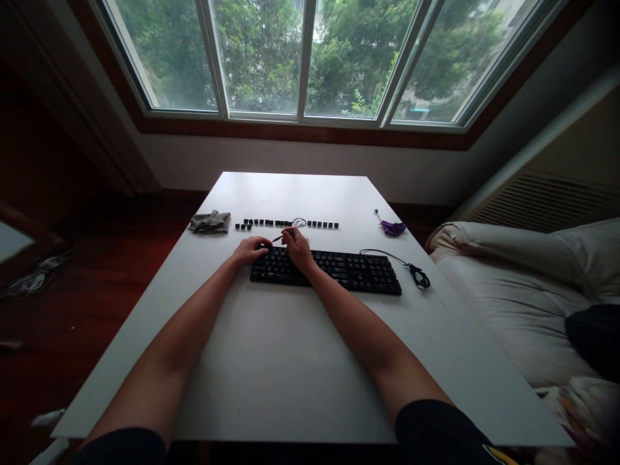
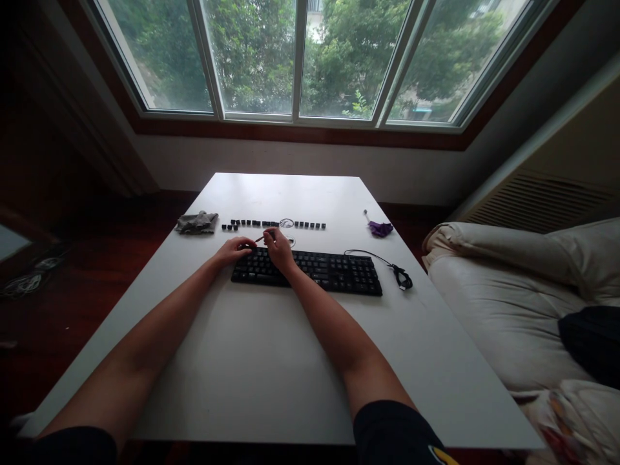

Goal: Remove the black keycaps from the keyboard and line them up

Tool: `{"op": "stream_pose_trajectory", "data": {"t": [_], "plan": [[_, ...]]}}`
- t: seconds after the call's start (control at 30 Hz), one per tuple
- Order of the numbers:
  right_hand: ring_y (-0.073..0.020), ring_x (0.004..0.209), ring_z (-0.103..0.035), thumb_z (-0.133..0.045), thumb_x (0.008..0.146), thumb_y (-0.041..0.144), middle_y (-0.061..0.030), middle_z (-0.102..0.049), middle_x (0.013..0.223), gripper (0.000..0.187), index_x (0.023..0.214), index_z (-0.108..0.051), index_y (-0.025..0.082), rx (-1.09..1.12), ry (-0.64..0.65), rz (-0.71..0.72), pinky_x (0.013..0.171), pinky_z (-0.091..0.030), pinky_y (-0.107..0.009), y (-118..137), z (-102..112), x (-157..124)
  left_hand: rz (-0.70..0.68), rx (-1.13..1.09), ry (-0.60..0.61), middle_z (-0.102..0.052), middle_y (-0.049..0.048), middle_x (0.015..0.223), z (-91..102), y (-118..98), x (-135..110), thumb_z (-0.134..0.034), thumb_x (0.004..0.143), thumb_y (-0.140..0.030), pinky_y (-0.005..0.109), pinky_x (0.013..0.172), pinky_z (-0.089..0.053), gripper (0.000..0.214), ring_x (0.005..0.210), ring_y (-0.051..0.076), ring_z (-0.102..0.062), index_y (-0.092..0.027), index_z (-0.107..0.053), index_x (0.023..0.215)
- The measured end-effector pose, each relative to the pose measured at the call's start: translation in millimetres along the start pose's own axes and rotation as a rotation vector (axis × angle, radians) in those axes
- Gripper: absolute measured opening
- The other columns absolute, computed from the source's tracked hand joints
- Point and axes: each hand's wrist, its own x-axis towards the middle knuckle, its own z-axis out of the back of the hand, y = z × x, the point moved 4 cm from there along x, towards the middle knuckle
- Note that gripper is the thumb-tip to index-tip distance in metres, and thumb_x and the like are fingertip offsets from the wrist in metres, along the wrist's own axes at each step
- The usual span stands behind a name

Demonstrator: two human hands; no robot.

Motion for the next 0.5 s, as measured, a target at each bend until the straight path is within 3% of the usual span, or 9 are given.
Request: {"op": "stream_pose_trajectory", "data": {"t": [0.2, 0.4, 0.5], "plan": [[-0.0161, 0.072, -0.065, -0.043, 0.098, 0.05, -0.0026, -0.068, 0.084, 0.032, 0.107, -0.054, 0.021, -0.039, 0.016, 0.001, 0.071, -0.051, -0.029, 0.7, -0.4, 0.1, -0.01, 0.07, 0.0, -0.073, 0.0018, 0.109, -1.5, -1.3, 1.3, -0.06, 0.083, -0.034, 0.033, 0.092, -0.05, 0.031, 0.102, 0.022, -0.063, -0.028, -0.076, 0.109], [-0.0162, 0.073, -0.066, -0.047, 0.096, 0.038, 0.0004, -0.067, 0.082, 0.032, 0.123, -0.053, 0.022, -0.07, 0.046, 0.03, 0.075, -0.05, -0.029, 6.9, -0.8, -2.9, -0.008, 0.063, -0.009, -0.074, 0.0022, 0.108, -2.4, -5.4, -0.2, -0.061, 0.084, -0.035, 0.035, 0.093, -0.049, 0.03, 0.101, 0.023, -0.063, -0.026, -0.075, 0.109], [-0.0158, 0.07, -0.063, -0.045, 0.094, 0.031, 0.0011, -0.066, 0.079, 0.025, 0.113, -0.057, 0.023, -0.124, 0.043, 0.025, 0.073, -0.049, -0.028, 7.9, -0.2, -4.1, -0.016, 0.09, -0.029, -0.073, 0.0026, 0.112, -5.9, -11.8, -3.4, -0.061, 0.085, -0.035, 0.038, 0.099, -0.047, 0.031, 0.106, 0.024, -0.062, -0.027, -0.074, 0.112]]}}
